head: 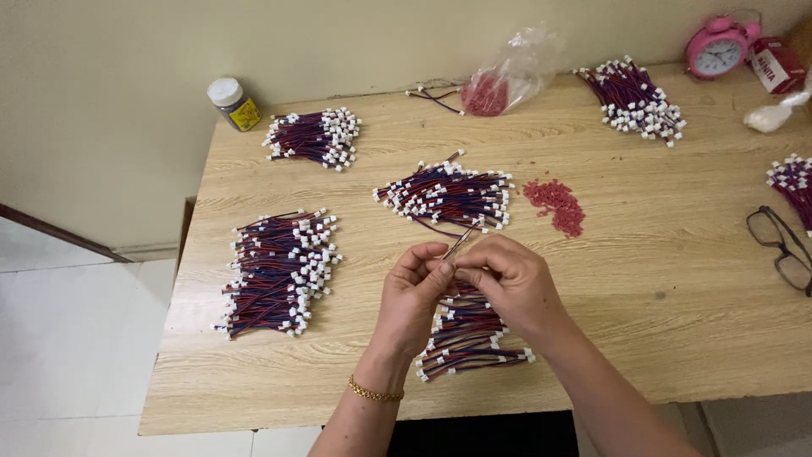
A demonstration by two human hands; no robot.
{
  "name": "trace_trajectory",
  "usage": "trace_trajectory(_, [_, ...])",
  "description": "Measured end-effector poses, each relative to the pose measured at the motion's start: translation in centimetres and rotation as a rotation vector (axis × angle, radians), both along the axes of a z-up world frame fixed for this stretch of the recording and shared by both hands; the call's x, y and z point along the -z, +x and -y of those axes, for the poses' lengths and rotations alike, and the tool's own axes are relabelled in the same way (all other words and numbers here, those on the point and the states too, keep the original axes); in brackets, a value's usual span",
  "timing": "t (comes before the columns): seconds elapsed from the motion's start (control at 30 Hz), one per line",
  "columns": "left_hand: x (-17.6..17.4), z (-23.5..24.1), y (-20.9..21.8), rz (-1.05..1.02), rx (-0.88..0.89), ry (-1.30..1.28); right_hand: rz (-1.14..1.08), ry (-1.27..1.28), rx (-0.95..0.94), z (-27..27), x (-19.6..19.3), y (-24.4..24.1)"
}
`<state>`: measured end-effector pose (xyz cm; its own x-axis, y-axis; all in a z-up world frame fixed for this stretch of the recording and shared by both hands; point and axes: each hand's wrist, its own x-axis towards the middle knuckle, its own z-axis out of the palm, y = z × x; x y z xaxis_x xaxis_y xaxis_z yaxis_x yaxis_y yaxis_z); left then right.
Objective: Sorting and stacking wire harnesses on a wooden table
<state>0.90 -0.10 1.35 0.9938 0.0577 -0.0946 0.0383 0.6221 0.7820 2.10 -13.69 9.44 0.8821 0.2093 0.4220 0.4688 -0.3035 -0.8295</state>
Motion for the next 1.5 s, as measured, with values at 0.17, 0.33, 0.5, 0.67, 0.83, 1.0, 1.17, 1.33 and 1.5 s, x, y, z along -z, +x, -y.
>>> trace_trajectory(0.17, [0.0, -0.2, -0.1, -0.015, 0.019, -0.044, -0.074, 0.038, -0.086, 0.6, 0.8, 0.4])
trace_trajectory(0.33, [0.8, -0.7, 0.1, -0.023, 0.067, -0.092, -0.277, 0.141, -0.187, 1.8, 2.7, 0.8])
trace_trajectory(0.5, [-0.9, -1.2, -1.4, -0.022, 0.111, 0.214, -0.313, 0.118, -0.177, 2.3, 4.3, 0.3])
trace_trajectory(0.67, [0.2, -1.6, -2.5, -0.017, 0.111, 0.359, -0.357, -0.021, -0.15, 1.9, 6.2, 0.1])
trace_trajectory(0.83, [3.7, -3.5, 1.4, -0.001, 0.044, 0.971, -0.246, -0.233, -0.094, 2.1, 9.2, 2.4])
trace_trajectory(1.0, [6.0, -3.3, 5.6, 0.066, 0.072, 1.643, 0.05, -0.478, -0.039, 2.3, 13.3, 4.3])
trace_trajectory(1.17, [6.2, -2.9, 6.3, 0.017, 0.215, 1.79, 0.031, -0.498, -0.152, 2.5, 14.2, 2.9])
trace_trajectory(1.33, [7.1, -2.7, 6.2, -0.015, 0.159, 1.843, -0.174, -0.297, 0.0, 6.4, 12.4, 2.9])
trace_trajectory(1.5, [5.0, -2.8, 5.2, 0.017, 0.008, 1.754, -0.206, -0.605, 0.588, 15.0, 15.2, 6.5])
